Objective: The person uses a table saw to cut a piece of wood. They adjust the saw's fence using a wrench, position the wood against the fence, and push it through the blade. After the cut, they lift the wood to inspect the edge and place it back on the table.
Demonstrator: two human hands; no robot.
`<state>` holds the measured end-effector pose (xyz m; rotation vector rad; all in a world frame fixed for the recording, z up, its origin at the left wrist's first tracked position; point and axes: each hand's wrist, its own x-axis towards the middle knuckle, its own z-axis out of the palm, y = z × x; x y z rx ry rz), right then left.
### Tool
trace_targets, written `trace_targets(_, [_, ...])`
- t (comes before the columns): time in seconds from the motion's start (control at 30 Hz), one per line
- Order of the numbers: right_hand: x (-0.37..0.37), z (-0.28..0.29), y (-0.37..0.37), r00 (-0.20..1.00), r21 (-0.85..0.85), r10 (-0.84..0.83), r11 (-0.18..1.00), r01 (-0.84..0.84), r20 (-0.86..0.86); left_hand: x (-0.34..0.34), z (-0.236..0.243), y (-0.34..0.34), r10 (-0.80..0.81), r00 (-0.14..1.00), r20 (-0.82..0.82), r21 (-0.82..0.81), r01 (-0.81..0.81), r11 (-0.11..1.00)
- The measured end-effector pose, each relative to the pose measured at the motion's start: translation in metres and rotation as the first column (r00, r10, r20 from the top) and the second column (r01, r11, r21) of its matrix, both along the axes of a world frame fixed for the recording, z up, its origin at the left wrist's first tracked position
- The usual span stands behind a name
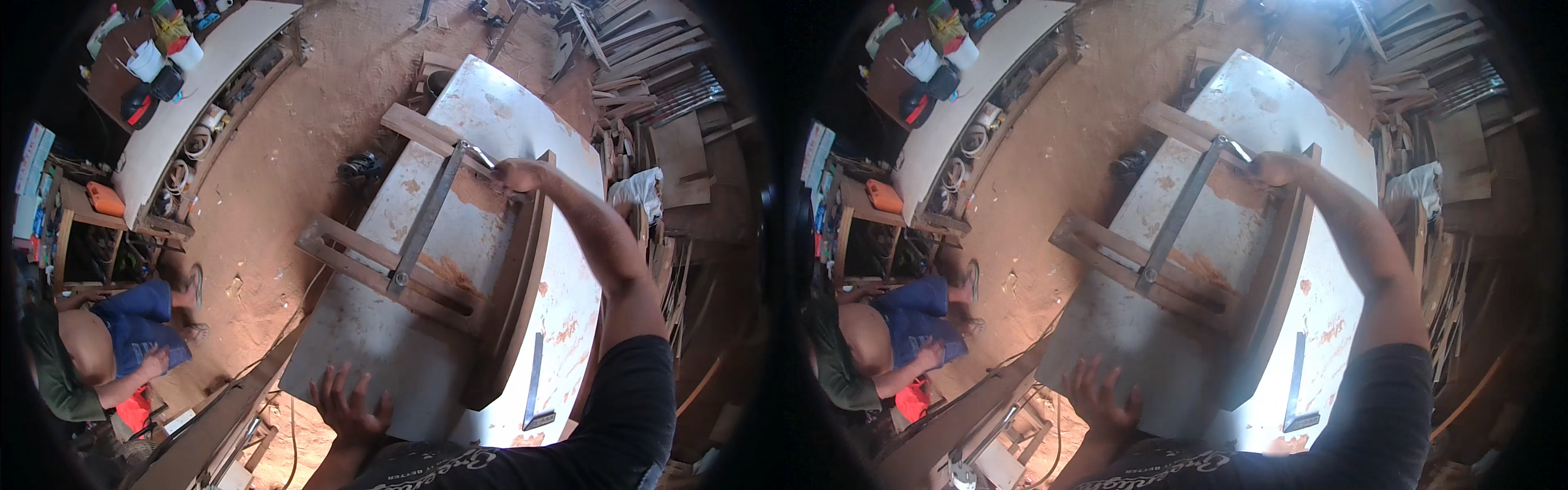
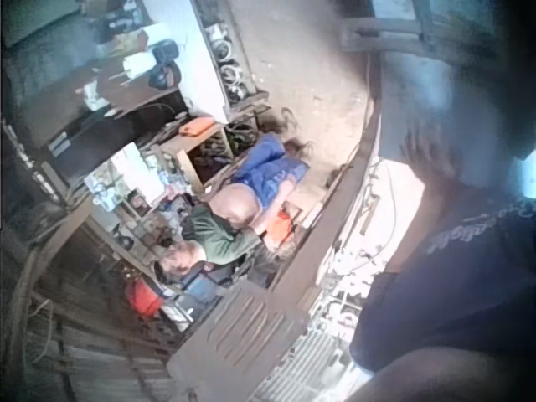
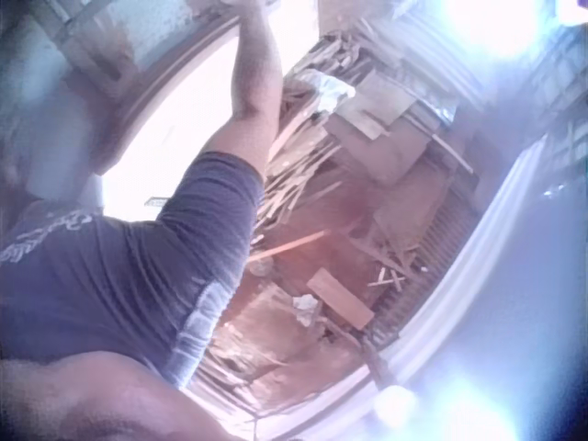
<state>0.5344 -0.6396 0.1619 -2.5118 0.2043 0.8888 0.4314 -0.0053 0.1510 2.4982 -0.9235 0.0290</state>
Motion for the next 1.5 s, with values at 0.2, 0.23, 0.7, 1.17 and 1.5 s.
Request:
trace_targets(0.2, [0.05,0.0,-0.046,0.955,-0.748,0.25,0.601,-0.282,-0.159,-0.002,0.001,0.002,0.015,0.999,-0.042,0.024,-0.014,1.0])
trace_targets(0.23, [0.082,0.007,-0.026,0.97,-0.751,0.149,0.615,-0.242,-0.191,-0.005,0.001,0.002,0.046,0.998,-0.034,0.04,-0.045,0.998])
trace_targets(0.7, [0.138,-0.033,0.15,0.779,-0.247,-0.083,0.923,0.295,0.621,-0.003,-0.002,0.003,0.03,1.0,-0.006,0.032,-0.03,0.999])
trace_targets(1.17, [-0.028,0.013,0.062,0.826,-0.387,0.372,0.898,-0.206,0.423,-0.002,-0.005,0.005,-0.022,1.0,-0.017,0.002,0.022,1.0])
trace_targets(1.5, [-0.022,-0.012,0.049,0.846,0.385,-0.381,0.893,0.233,0.374,-0.002,-0.003,0.004,-0.01,1.0,-0.027,0.012,0.011,1.0])
